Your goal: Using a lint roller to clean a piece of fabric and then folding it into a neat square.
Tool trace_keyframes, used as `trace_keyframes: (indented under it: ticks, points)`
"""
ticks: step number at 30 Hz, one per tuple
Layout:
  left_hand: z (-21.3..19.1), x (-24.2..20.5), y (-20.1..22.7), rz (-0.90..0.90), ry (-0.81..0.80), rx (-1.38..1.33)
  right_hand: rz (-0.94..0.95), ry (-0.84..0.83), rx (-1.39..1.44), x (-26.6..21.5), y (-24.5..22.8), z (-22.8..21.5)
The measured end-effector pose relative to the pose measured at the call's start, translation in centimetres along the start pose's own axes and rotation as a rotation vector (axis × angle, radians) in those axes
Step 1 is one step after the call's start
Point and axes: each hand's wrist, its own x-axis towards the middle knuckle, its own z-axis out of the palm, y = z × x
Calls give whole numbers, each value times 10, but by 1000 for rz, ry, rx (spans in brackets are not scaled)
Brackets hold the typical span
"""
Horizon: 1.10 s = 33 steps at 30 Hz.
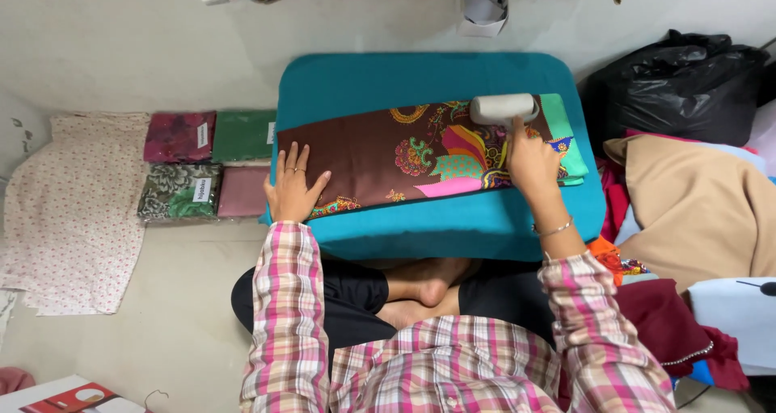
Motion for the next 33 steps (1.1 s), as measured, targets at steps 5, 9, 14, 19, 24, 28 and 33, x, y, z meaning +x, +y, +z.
trace_keyframes:
  ticks: [5,9,14,19,24,28,33]
  points:
    - [-2,-1,1,-12,-33,-1,23,-66,-12,-80,-9,-40]
    - [-5,0,4,-14,-21,-11,34,-72,-124,-139,1,-66]
    - [-4,-1,3,-12,-10,-2,4,-22,-153,-97,28,-44]
    - [-4,0,2,-16,-25,-10,-19,-7,-41,12,59,5]
    - [-5,0,3,-15,-23,-4,46,-39,6,10,50,9]
    - [-5,-1,3,-10,-27,-8,87,-87,34,-70,42,-34]
    - [-4,0,5,-13,-24,-6,144,-145,-44,-134,49,-58]
